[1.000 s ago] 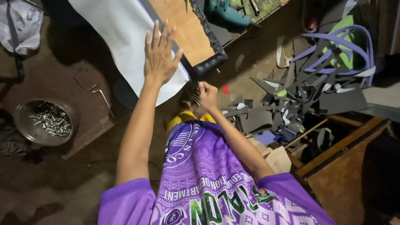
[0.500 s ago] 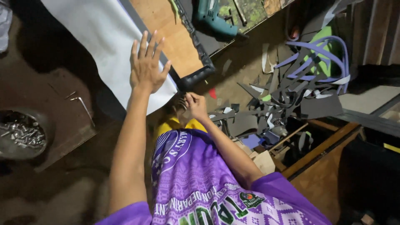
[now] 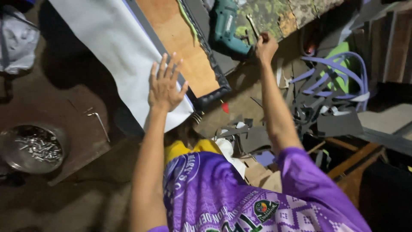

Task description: The person assembles a black upholstered chair by attaching a white fabric cover to the frame. They use a screwdriver to tighten screws into the chair's frame, securing the fabric in place. The person repeatedly adjusts the fabric and checks the alignment of the components.

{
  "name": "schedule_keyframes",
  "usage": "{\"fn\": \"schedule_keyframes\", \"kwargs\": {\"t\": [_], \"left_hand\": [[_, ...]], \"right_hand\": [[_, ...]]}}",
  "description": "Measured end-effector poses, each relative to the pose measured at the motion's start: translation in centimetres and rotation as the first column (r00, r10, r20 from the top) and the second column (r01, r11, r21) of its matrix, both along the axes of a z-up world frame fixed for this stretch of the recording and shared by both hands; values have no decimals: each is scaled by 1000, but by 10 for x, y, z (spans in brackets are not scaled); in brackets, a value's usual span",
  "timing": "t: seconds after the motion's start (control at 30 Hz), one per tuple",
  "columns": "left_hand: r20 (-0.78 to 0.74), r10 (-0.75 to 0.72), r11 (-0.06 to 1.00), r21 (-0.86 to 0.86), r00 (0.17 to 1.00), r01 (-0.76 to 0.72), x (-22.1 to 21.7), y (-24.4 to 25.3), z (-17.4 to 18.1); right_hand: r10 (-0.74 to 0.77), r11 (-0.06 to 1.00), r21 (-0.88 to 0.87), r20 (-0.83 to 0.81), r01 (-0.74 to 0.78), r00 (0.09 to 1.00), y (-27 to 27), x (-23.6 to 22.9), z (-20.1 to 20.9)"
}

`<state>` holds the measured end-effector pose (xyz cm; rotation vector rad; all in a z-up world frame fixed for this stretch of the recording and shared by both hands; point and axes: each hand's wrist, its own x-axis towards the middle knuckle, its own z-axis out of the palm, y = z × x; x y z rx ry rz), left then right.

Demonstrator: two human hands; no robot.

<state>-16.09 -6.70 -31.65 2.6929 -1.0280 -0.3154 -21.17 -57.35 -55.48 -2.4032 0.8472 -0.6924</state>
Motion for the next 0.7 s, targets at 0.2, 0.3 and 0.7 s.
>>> {"fn": "schedule_keyframes", "kwargs": {"t": [0.2,0.3,0.7], "left_hand": [[105,-2,996,-87,994,11,-2,3,-2],[125,1,994,-107,992,13,-3,5,-9],[45,-49,997,54,998,47,-1,6,-4]], "right_hand": [[136,989,60,7,-136,991,-40,56,-48],[251,902,-249,-362,-352,898,-26,56,-42],[239,959,-126,-129,-255,962,81,-125,51]]}}
